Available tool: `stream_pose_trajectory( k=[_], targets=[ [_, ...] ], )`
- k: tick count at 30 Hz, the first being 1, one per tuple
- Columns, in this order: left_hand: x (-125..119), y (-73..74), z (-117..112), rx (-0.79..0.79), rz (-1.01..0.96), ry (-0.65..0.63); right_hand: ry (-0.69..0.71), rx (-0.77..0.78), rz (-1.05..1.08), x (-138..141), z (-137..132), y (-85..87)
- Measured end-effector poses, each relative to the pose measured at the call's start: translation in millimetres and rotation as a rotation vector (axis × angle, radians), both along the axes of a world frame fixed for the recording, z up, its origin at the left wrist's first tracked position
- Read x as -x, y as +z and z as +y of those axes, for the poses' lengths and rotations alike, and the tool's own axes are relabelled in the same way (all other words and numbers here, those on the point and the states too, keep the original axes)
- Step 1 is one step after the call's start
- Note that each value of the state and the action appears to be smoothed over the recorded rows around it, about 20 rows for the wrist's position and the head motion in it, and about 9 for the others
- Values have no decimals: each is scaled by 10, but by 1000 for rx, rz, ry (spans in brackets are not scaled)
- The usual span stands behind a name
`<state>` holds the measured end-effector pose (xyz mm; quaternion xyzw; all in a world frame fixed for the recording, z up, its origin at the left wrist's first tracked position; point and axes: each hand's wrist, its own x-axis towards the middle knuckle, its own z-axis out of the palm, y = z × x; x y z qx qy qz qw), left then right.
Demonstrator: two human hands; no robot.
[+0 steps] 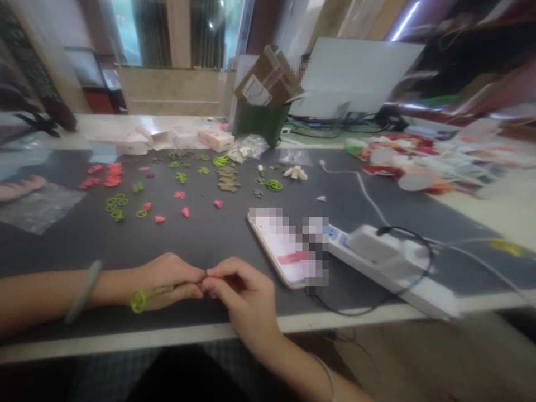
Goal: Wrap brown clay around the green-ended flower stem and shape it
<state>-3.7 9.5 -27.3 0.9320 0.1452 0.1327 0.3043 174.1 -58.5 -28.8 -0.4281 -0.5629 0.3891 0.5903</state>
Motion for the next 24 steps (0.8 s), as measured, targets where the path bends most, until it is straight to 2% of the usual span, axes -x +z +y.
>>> stream_pose_trajectory(
  k=[9, 17, 24],
  targets=[
    [-22, 55, 29, 92, -11, 17, 9, -21, 119, -24, 30, -48],
    [-43, 25, 55, 63, -7, 41, 32, 15, 110, -52, 37, -55],
    [-34, 39, 51, 86, -26, 43, 69, 67, 213, -50, 62, -85]
  ],
)
